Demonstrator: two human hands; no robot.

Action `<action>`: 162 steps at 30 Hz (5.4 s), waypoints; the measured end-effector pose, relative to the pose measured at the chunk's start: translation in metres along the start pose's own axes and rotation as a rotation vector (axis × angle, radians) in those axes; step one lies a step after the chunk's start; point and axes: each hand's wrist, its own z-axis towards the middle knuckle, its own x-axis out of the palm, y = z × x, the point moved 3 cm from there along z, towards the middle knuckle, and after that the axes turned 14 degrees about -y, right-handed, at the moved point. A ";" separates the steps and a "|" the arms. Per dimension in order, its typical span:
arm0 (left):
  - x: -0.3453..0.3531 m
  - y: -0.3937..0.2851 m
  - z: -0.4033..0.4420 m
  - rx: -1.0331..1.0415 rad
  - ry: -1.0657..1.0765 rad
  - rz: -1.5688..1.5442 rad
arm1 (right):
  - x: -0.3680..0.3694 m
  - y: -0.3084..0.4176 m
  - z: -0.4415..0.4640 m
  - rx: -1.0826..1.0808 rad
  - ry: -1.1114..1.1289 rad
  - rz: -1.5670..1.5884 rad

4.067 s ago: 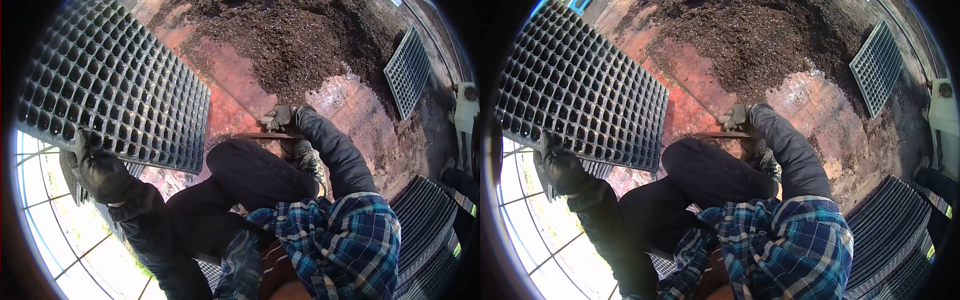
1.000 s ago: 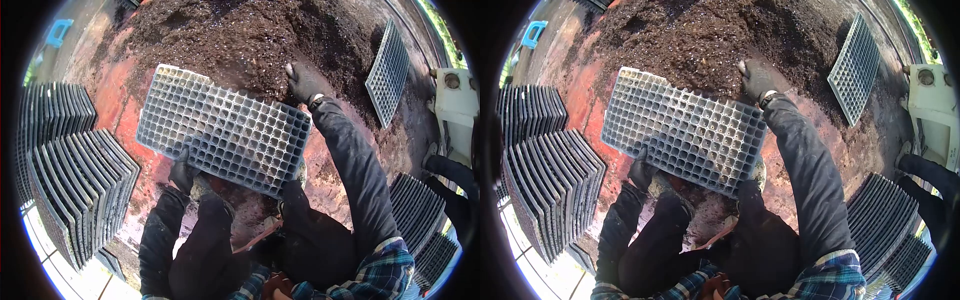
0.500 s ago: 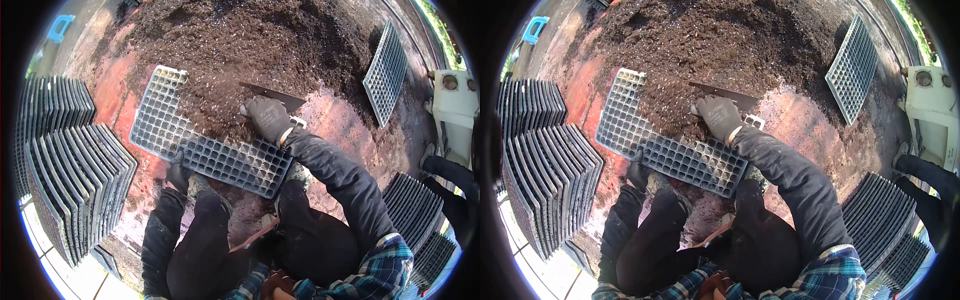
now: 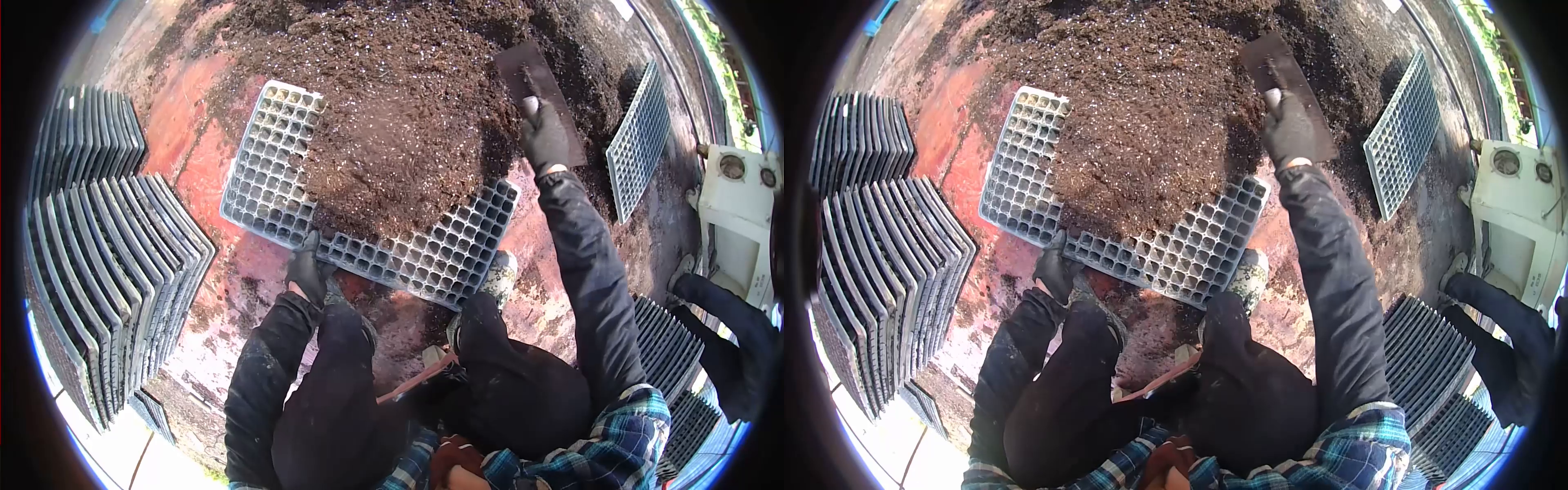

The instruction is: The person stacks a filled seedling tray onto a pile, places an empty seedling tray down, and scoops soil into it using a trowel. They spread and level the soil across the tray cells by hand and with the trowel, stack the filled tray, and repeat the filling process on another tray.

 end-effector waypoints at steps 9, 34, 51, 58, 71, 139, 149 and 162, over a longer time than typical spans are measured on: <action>-0.002 0.003 0.004 -0.165 0.139 -0.143 | 0.046 0.072 0.018 -0.265 0.249 -0.087; 0.025 0.025 -0.052 -0.253 0.328 -0.101 | 0.001 0.039 -0.131 -0.933 0.311 -0.296; 0.061 0.024 -0.042 -0.475 0.291 0.208 | 0.059 0.001 0.031 -0.400 0.018 0.072; 0.036 0.012 -0.032 -0.422 0.380 0.423 | 0.064 0.075 0.007 -0.569 0.239 0.077; 0.089 -0.015 -0.031 1.055 -0.075 1.320 | -0.023 0.019 -0.095 -0.856 0.056 -0.140; 0.139 -0.149 0.088 1.125 -0.464 0.651 | -0.032 -0.237 -0.125 0.389 -0.051 -0.126; 0.186 -0.131 0.046 1.626 -0.096 1.245 | -0.023 -0.261 -0.128 0.389 -0.057 -0.060; 0.079 -0.138 0.090 1.632 -0.332 0.975 | -0.021 -0.270 -0.129 0.365 -0.064 -0.085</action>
